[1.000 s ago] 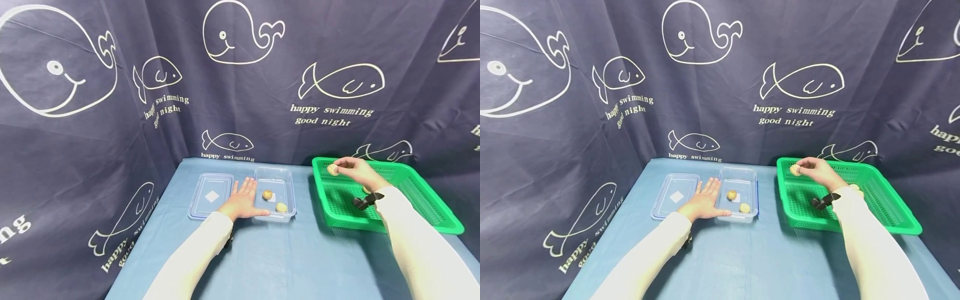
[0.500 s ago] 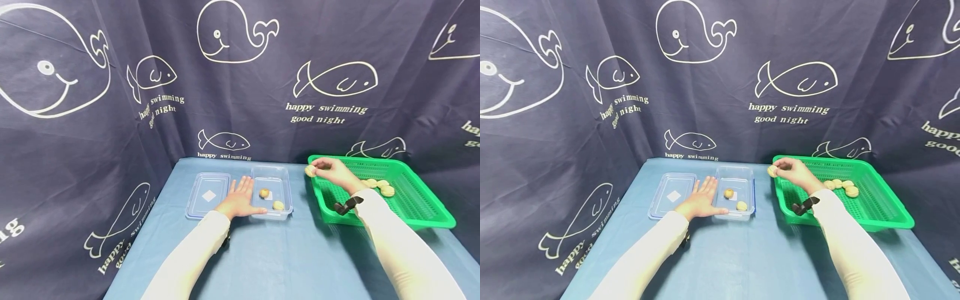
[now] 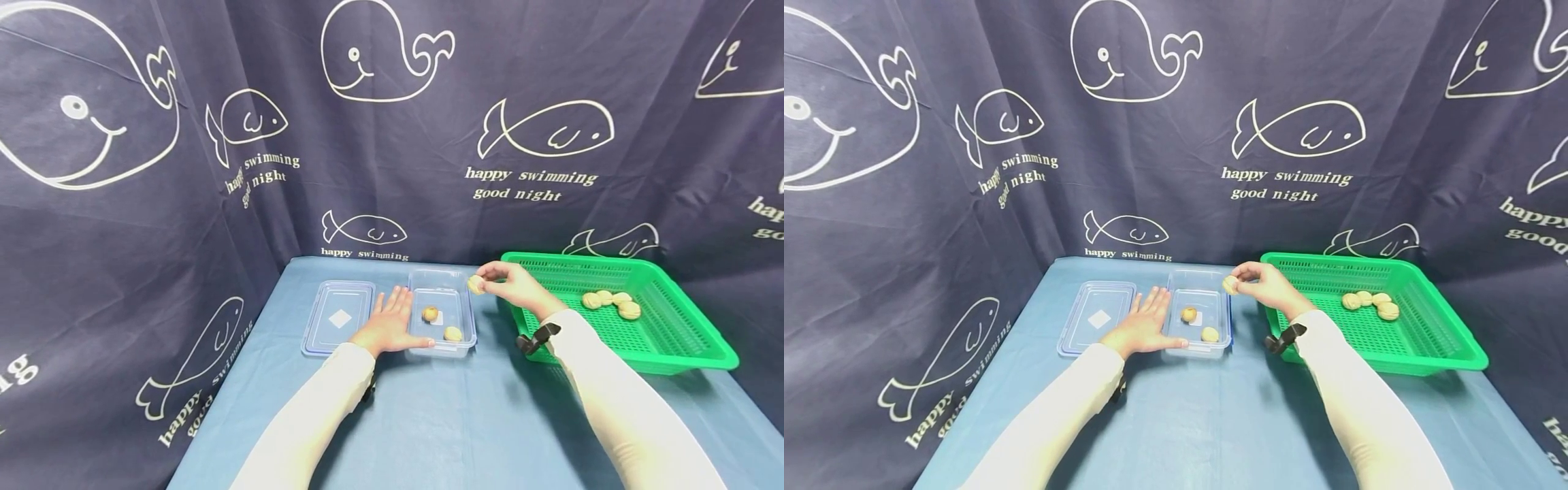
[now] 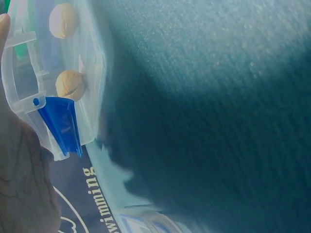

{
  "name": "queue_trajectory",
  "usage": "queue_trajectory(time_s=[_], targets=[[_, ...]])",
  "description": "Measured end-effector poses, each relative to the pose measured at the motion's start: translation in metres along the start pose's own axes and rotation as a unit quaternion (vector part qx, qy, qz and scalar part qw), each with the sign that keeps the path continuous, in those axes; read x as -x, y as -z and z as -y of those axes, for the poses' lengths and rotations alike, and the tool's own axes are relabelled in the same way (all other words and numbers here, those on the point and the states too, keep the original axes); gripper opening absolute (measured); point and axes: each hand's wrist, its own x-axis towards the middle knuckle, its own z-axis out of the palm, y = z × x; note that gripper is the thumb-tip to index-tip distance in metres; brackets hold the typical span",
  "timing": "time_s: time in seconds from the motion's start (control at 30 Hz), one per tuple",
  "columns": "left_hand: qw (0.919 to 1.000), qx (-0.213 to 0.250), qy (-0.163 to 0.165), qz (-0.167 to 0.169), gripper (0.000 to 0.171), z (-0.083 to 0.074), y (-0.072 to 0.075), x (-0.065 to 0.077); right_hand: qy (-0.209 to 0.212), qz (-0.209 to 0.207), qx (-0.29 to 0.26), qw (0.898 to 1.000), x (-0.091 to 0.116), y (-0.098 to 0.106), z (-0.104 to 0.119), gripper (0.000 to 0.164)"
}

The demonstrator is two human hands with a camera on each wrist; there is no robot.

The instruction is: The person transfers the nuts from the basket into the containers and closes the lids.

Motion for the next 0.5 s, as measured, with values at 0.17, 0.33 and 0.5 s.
queue_trajectory(time_s=[0.17, 0.33, 0.5], targets=[[1.0, 0.002, 0.003, 0.002, 0.124, 0.001, 0.0, 0.0, -0.001, 0.004, -0.007, 1.0, -0.005, -0.008, 0.007, 0.025], [0.9999, 0.008, 0.005, 0.003, 0.124, 0.001, 0.001, 0.0, 0.005, -0.007, -0.004, 1.0, -0.006, -0.008, 0.008, 0.024], [1.0, 0.007, -0.001, 0.0, 0.124, 0.0, 0.001, 0.0, -0.004, -0.03, 0.014, 0.999, 0.001, 0.006, 0.005, 0.026]])
